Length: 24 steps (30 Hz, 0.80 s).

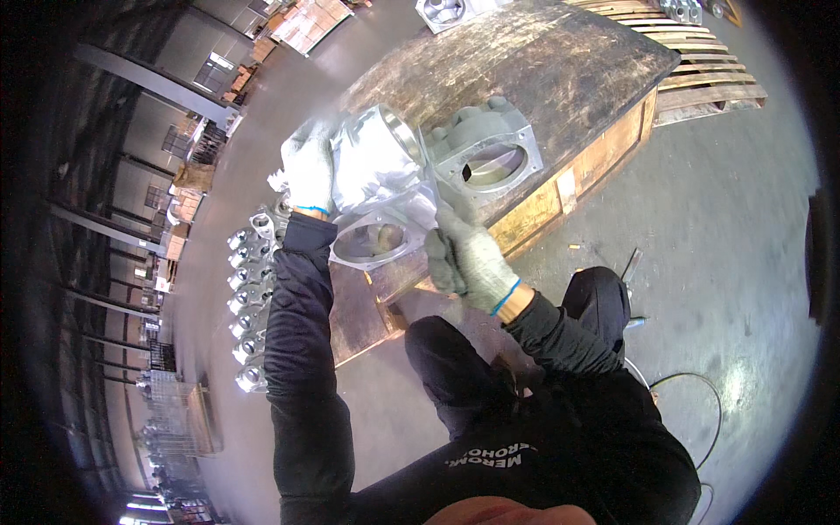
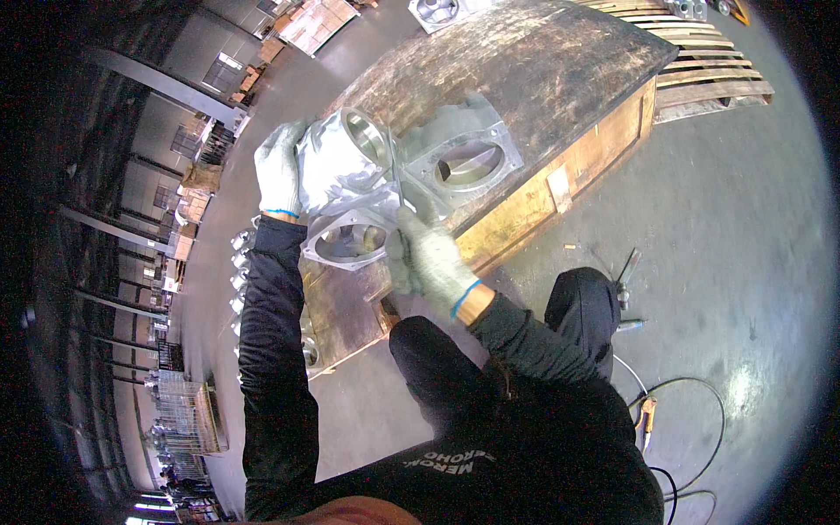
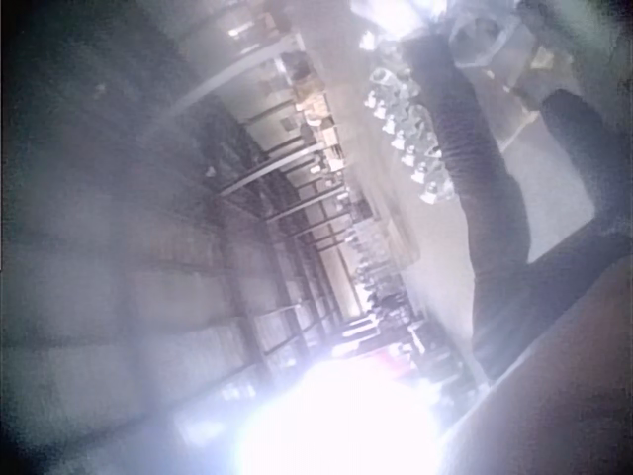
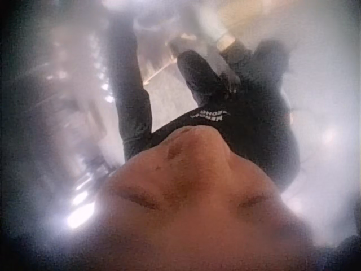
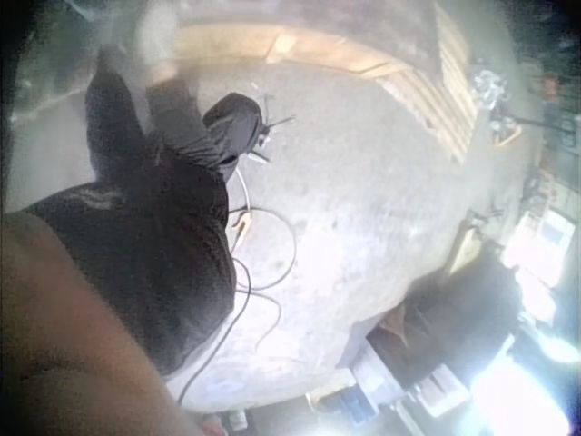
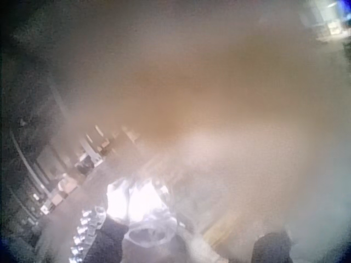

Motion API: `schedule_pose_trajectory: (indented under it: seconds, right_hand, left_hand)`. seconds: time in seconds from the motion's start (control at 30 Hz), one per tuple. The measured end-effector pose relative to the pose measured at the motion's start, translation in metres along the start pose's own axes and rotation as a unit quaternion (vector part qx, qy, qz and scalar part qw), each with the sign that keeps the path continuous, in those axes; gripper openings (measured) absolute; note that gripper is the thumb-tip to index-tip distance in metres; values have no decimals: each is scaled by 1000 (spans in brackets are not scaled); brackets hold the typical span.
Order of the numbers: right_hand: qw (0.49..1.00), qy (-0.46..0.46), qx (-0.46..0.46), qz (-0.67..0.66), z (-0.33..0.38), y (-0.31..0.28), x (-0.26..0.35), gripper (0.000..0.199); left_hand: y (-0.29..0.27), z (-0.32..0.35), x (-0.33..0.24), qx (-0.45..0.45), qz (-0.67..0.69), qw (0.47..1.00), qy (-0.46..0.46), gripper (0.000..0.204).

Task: The person kneels on the floor and uses a deburring tool to scrape and smooth the edges and surfaces of a large metal casting. They rotate the part to access different sides and continue scraping along the edges and around openings.

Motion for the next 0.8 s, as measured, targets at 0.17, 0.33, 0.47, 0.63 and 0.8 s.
schedule_pose_trajectory:
  seconds: [0.17, 0.33, 0.47, 0.63, 0.8]
  right_hand:
    - [983, 2, 118, -139, -24, -16, 14, 23]
    - [998, 29, 61, -15, -5, -21, 20, 38]
    - [997, -55, 44, 10, -29, -12, 35, 38]
    - [995, 47, 17, 86, -15, -17, 31, 47]
    - [983, -89, 54, 148, -30, -22, 55, 44]
  left_hand:
    - [4, 2, -10, 28, 23, 999, -4, 30]
    - [6, 5, -18, 31, 7, 1000, 1, 29]
    - [6, 5, -16, 44, -3, 999, 9, 29]
    - [4, 4, -13, 26, -17, 999, 12, 28]
    - [9, 5, -24, 40, -21, 999, 30, 27]
Point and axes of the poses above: each hand's wrist, its own z-axis away from the middle knuckle, its own y-axis out of the palm, x = y × z, the point moved 4 cm from there along -z, towards the middle knuckle, and after that the axes turned 11 degrees about z, right-handed, at the moved point
